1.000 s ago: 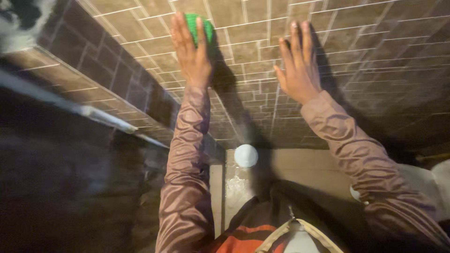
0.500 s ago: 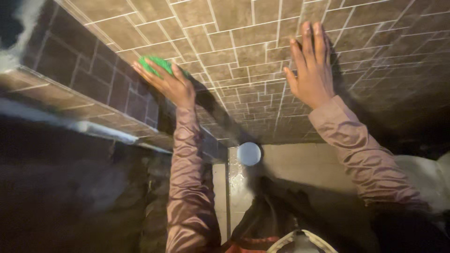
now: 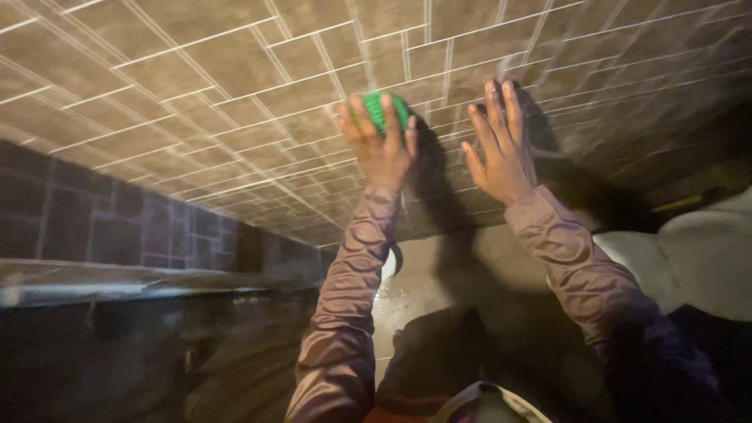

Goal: The person scrubs the tiled shower walls with a green sponge, repeatedly wiping the same areas. They briefly dip the sponge in a bucket of water and continue scrubbing the wall surface.

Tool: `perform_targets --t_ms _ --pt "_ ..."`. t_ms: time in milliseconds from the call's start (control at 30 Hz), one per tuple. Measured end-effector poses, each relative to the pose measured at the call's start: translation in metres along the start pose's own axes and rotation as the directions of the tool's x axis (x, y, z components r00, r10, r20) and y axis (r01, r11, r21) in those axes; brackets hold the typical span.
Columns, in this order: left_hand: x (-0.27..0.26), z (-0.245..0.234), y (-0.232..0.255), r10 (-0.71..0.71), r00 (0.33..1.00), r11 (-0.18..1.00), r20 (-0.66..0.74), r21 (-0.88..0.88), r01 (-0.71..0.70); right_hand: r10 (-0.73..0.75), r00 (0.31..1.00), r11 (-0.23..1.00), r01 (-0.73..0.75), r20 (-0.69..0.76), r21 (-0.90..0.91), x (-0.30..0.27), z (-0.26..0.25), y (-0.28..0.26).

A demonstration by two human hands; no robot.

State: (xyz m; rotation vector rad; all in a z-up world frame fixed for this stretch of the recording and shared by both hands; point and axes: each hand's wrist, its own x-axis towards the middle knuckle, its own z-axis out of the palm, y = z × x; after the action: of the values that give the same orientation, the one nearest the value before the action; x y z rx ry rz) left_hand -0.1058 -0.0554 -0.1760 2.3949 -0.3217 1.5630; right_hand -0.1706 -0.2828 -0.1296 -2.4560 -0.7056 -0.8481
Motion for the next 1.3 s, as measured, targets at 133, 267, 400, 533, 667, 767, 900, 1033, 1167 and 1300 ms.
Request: perform_targets --t_ms 133,267,400,533,667,767,900,1033,1167,1300 --pt "0.007 0.030 0.074 0.065 0.995 0.997 0.073 -0.053 -0.061 0.058 0.998 0.998 -0.058 -0.015 -0.023 -0.013 -0.027 0.026" --pt "0.024 0.063 0.149 0.167 0.985 0.978 0.047 -0.132 -0.160 0.098 0.992 0.995 -0.100 -0.078 -0.025 -0.035 -0.061 0.077" --pt "0.050 0.083 0.225 0.240 0.957 0.958 0.164 -0.201 -0.206 0.151 0.979 0.984 -0.162 -0.137 -0.069 -0.061 -0.091 0.118" --pt "0.064 0.105 0.280 0.351 0.924 0.907 0.154 -0.303 -0.294 0.194 0.963 0.970 -0.216 -0.184 -0.107 -0.080 -0.114 0.138" --pt "0.067 0.136 0.340 0.441 0.874 0.870 0.202 -0.335 -0.362 0.268 0.946 0.947 -0.293 -0.183 -0.131 -0.107 -0.138 0.165" --pt "0.067 0.144 0.359 0.539 0.749 0.839 0.385 -0.333 -0.432 0.268 0.945 0.942 -0.297 -0.186 -0.155 -0.124 -0.140 0.170" --pt "0.057 0.145 0.350 0.705 0.588 0.695 0.397 -0.554 -0.459 0.332 0.931 0.920 -0.355 -0.150 -0.168 -0.145 -0.132 0.173" --pt "0.032 0.140 0.309 0.752 0.554 0.654 0.358 -0.506 -0.562 0.338 0.933 0.929 -0.352 -0.123 -0.117 -0.157 -0.107 0.178" --pt "0.015 0.108 0.238 0.675 0.686 0.698 0.271 -0.535 -0.476 0.294 0.953 0.954 -0.297 -0.076 -0.030 -0.141 -0.062 0.148" --pt "0.003 0.063 0.165 0.602 0.716 0.782 0.354 -0.446 -0.436 0.219 0.975 0.971 -0.214 -0.044 0.105 -0.118 -0.017 0.114"
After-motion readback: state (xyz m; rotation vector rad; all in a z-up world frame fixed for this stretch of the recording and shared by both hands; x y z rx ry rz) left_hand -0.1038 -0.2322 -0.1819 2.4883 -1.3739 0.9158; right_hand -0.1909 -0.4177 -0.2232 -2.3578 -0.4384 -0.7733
